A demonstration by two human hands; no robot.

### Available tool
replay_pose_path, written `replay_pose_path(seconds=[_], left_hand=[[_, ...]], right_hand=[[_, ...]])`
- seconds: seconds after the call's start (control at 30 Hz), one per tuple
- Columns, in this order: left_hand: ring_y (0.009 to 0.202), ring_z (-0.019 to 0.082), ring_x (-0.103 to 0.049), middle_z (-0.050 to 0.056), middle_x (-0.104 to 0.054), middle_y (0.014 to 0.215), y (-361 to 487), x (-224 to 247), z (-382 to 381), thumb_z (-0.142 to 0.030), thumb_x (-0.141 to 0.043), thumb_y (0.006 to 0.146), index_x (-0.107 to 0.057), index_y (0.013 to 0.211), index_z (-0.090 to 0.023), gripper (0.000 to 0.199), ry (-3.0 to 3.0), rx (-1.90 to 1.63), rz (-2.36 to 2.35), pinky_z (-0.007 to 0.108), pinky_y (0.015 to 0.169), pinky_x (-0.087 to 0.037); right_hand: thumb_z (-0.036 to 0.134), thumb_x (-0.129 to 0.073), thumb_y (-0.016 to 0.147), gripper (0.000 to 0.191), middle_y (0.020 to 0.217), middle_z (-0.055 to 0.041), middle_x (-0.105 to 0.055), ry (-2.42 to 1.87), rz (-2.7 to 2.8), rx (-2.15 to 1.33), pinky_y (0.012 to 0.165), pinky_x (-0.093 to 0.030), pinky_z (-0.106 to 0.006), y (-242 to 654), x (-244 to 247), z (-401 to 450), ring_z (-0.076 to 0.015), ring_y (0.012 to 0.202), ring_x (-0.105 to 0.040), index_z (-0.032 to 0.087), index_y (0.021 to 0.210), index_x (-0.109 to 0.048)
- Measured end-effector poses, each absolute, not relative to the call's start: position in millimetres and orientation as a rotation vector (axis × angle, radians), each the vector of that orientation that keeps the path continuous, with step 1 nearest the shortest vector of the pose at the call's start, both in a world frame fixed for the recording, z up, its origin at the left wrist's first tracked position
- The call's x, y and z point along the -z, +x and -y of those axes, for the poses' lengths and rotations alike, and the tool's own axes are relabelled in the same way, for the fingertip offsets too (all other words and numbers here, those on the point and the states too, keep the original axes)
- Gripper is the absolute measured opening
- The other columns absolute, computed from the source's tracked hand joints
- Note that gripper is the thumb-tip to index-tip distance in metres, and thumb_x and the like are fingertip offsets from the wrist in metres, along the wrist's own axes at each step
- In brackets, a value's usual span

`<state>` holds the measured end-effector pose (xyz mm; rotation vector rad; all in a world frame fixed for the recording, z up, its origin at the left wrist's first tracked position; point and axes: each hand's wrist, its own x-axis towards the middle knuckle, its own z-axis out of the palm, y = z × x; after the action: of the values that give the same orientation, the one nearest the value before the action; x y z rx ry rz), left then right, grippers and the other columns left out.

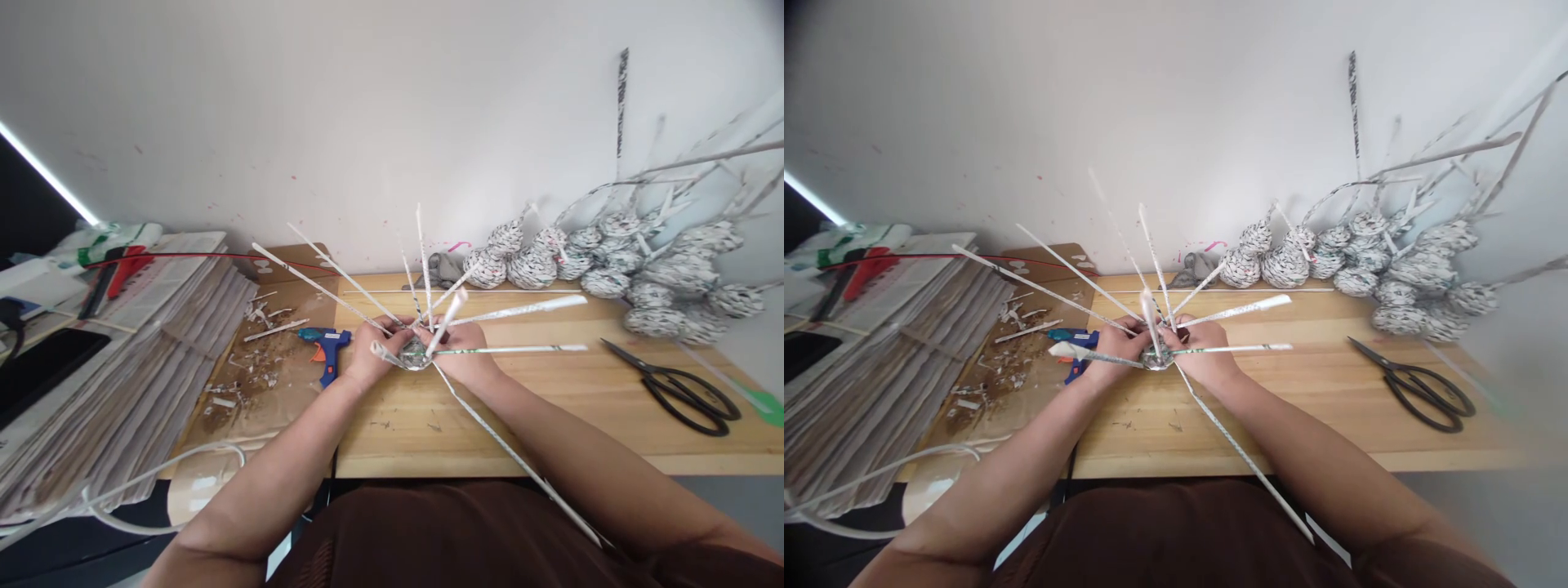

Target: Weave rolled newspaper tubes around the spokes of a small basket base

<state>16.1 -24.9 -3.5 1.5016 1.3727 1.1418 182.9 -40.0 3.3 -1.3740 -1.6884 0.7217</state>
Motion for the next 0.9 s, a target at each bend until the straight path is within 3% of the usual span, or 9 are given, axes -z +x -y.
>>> replay_pose_path(seconds=[0.13,0.37,0.53,0.77,0.9], left_hand=[[0.065,0.018,-0.066,0.005,-0.074,0.073,16.2,2.0,26.2,-0.027,-0.073,0.069,-0.076,0.082,-0.018,0.016,1.479,-1.124,-1.414,0.026,0.060,-0.050],[0.062,0.017,-0.063,0.005,-0.072,0.071,15.8,0.5,24.8,-0.030,-0.073,0.070,-0.075,0.082,-0.015,0.020,1.418,-1.186,-1.366,0.025,0.057,-0.048],[0.061,0.015,-0.061,0.004,-0.069,0.069,17.5,0.6,25.4,-0.032,-0.075,0.067,-0.072,0.080,-0.014,0.022,1.388,-1.202,-1.269,0.025,0.058,-0.047],[0.058,0.015,-0.059,0.003,-0.068,0.066,18.1,3.7,24.7,-0.033,-0.078,0.064,-0.071,0.077,-0.015,0.023,1.354,-1.233,-1.305,0.024,0.054,-0.046],[0.057,0.015,-0.060,0.003,-0.068,0.066,19.2,2.9,25.8,-0.033,-0.077,0.065,-0.072,0.080,-0.015,0.023,1.351,-1.233,-1.288,0.025,0.054,-0.047]], right_hand=[[0.039,-0.066,0.080,0.019,0.077,-0.0039,-0.073,-1.292,1.639,-0.811,0.063,-0.052,-0.029,181.3,4.1,33.5,-0.0200,0.069,-0.068,0.021,0.085,-0.069],[0.051,-0.071,0.070,0.034,0.063,-0.0022,-0.067,-1.309,1.319,-1.302,0.039,-0.048,-0.025,175.8,-6.2,35.7,-0.0143,0.045,-0.058,0.018,0.075,-0.066],[0.051,-0.076,0.064,0.037,0.051,0.0004,-0.058,-1.284,1.275,-1.248,0.037,-0.046,-0.023,173.7,-11.3,38.3,-0.0120,0.042,-0.053,0.017,0.059,-0.063],[0.048,-0.076,0.067,0.033,0.064,-0.0005,-0.066,-1.170,1.185,-1.258,0.037,-0.044,-0.025,170.5,-1.5,37.2,-0.0142,0.045,-0.055,0.020,0.081,-0.067],[0.042,-0.072,0.073,0.023,0.075,-0.0034,-0.070,-1.161,1.342,-1.068,0.046,-0.048,-0.026,173.9,-3.3,38.3,-0.0153,0.053,-0.059,0.020,0.078,-0.065]])
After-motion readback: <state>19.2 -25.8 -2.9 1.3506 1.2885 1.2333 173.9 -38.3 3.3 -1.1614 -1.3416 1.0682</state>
